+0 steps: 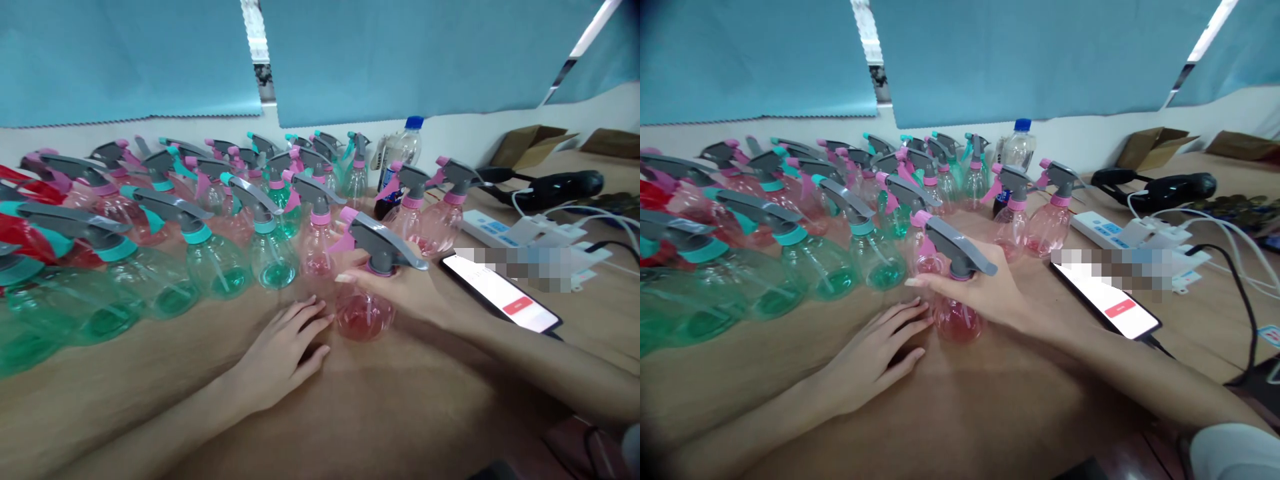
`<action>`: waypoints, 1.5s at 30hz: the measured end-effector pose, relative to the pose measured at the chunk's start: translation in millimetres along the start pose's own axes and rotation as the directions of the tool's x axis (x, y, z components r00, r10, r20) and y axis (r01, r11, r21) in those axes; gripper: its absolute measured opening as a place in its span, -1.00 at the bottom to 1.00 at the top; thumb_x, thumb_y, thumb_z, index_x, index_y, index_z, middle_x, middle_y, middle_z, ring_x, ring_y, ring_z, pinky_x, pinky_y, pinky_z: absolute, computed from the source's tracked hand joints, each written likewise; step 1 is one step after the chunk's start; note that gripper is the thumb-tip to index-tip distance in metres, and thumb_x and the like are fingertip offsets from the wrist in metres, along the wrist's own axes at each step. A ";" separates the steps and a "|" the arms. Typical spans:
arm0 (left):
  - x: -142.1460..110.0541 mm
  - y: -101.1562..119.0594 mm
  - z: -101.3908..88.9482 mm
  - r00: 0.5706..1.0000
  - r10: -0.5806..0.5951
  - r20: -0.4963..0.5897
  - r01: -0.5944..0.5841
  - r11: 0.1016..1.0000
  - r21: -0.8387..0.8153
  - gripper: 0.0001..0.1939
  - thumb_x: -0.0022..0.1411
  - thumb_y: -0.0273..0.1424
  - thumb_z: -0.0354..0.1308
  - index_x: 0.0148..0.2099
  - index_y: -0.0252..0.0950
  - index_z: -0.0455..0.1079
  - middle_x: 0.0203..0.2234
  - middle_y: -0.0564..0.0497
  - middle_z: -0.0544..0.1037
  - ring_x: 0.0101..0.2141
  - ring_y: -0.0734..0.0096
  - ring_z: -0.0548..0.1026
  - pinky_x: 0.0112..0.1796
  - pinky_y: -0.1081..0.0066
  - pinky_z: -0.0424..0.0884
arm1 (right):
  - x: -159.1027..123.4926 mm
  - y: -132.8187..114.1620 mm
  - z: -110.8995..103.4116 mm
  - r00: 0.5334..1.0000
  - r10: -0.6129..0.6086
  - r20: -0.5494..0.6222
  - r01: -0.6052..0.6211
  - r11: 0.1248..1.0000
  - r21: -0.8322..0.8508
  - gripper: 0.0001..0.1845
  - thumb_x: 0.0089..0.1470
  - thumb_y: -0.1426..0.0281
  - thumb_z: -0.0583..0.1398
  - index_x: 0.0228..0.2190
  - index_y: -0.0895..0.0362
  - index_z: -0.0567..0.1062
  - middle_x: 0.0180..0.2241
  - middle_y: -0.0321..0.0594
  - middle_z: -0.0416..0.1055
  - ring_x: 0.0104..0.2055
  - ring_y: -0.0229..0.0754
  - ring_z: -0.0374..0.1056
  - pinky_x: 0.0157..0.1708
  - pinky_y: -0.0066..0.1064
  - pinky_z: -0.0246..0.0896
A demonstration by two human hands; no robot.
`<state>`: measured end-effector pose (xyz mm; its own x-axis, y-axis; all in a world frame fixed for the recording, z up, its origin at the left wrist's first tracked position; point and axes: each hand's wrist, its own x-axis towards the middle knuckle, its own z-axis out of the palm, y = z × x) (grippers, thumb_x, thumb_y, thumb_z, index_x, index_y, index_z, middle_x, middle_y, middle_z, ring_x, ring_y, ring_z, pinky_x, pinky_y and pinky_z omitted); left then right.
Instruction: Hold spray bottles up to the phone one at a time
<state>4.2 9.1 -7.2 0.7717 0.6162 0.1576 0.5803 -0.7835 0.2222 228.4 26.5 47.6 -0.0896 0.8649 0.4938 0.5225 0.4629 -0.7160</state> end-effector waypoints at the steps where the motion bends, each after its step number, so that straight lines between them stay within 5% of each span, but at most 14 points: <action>1: 0.2 -0.2 0.0 1.000 0.003 -0.001 -0.003 1.000 0.003 -0.61 0.37 -0.31 -0.01 0.20 -0.26 0.23 0.18 -0.10 0.27 0.21 0.15 0.13 0.14 0.07 0.14 | -0.6 1.9 -0.1 1.000 -0.001 -0.010 0.002 1.000 0.021 -0.62 -0.10 0.03 0.27 -0.37 0.08 0.49 -0.55 -0.33 0.39 -0.46 -0.21 0.33 -0.46 -0.35 0.26; 4: 1.4 -0.5 -0.5 1.000 0.006 -0.007 -0.006 1.000 0.005 -0.62 0.36 -0.30 -0.01 0.18 -0.24 0.26 0.18 -0.09 0.28 0.20 0.13 0.16 0.13 0.07 0.15 | -2.5 5.2 -5.0 1.000 -0.027 0.012 0.026 0.994 0.102 -0.41 -0.15 0.00 0.29 -0.11 0.05 0.43 -0.47 -0.36 0.42 -0.45 -0.22 0.31 -0.44 -0.35 0.25; 7: 2.6 -0.4 -0.7 1.000 0.003 -0.009 -0.003 1.000 0.007 -0.62 0.37 -0.29 -0.02 0.18 -0.24 0.26 0.16 -0.10 0.30 0.18 0.12 0.19 0.12 0.07 0.17 | -7.9 4.7 -14.8 0.997 -0.051 0.059 0.043 0.990 0.137 -0.13 -0.22 0.01 0.34 0.10 -0.01 0.23 -0.10 -0.23 0.45 -0.15 -0.11 0.37 -0.15 -0.24 0.28; 10: 2.6 -0.5 0.1 1.000 0.009 -0.016 -0.009 1.000 0.017 -0.62 0.37 -0.30 -0.02 0.18 -0.27 0.26 0.16 -0.12 0.30 0.18 0.12 0.18 0.12 0.06 0.17 | -18.4 1.9 -23.9 0.995 -0.019 0.094 0.013 0.998 0.059 -0.06 -0.26 0.07 0.38 0.12 0.02 0.18 0.11 -0.14 0.29 0.07 -0.04 0.27 0.05 -0.18 0.17; 18: 1.8 -0.3 -0.3 1.000 0.010 -0.014 -0.009 1.000 0.017 -0.62 0.37 -0.32 -0.02 0.18 -0.25 0.26 0.17 -0.11 0.29 0.18 0.14 0.18 0.13 0.07 0.16 | -31.3 5.4 -27.5 0.997 -0.002 0.081 0.026 0.954 -0.297 -0.41 -0.05 -0.01 0.23 -0.08 0.10 0.37 -0.13 -0.10 0.41 -0.08 0.00 0.30 -0.09 -0.14 0.21; 27: 2.2 1.2 -2.8 1.000 -0.010 0.017 0.010 1.000 0.001 -0.61 0.36 -0.34 0.00 0.19 -0.29 0.24 0.17 -0.12 0.28 0.20 0.15 0.15 0.13 0.08 0.17 | 19.0 36.7 -31.0 0.999 0.021 0.047 0.005 0.868 -0.496 -0.30 -0.08 -0.11 0.18 -0.12 0.22 0.42 -0.27 -0.02 0.46 -0.26 0.07 0.38 -0.34 -0.17 0.25; 35: 3.5 1.7 -6.1 1.000 -0.020 0.024 0.020 1.000 -0.011 -0.62 0.35 -0.34 0.00 0.19 -0.26 0.25 0.17 -0.12 0.29 0.20 0.12 0.17 0.11 0.06 0.20 | 38.8 40.1 -42.2 0.994 0.046 0.097 0.008 0.869 -0.495 -0.54 -0.02 0.02 0.18 -0.26 0.14 0.43 -0.31 -0.05 0.49 -0.31 0.08 0.41 -0.41 -0.20 0.20; 41: 1.9 -0.9 -3.4 1.000 -0.022 -0.010 0.021 0.997 -0.079 -0.63 0.34 -0.35 0.02 0.17 -0.23 0.24 0.15 -0.10 0.31 0.18 0.12 0.19 0.11 0.05 0.20 | 45.8 46.7 -35.2 0.998 0.003 0.067 0.027 0.895 -0.445 -0.51 -0.01 0.03 0.18 -0.24 0.19 0.43 -0.25 -0.02 0.49 -0.27 0.05 0.40 -0.31 -0.18 0.23; 45: 5.0 4.2 -10.7 0.981 -0.178 -0.081 0.148 0.946 -0.290 -0.73 0.35 -0.38 -0.04 0.08 -0.18 0.27 -0.01 -0.03 0.44 -0.02 0.25 0.43 -0.01 0.19 0.35 | 49.7 47.2 -33.5 0.999 0.003 0.054 0.020 0.912 -0.410 -0.53 -0.01 0.04 0.19 -0.25 0.19 0.43 -0.24 -0.03 0.49 -0.27 0.03 0.40 -0.28 -0.19 0.23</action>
<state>7.7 9.8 4.8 0.6325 0.7501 0.1928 0.5871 -0.6267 0.5124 277.0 84.9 54.9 -0.1339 0.8753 0.4646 0.8223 0.3598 -0.4409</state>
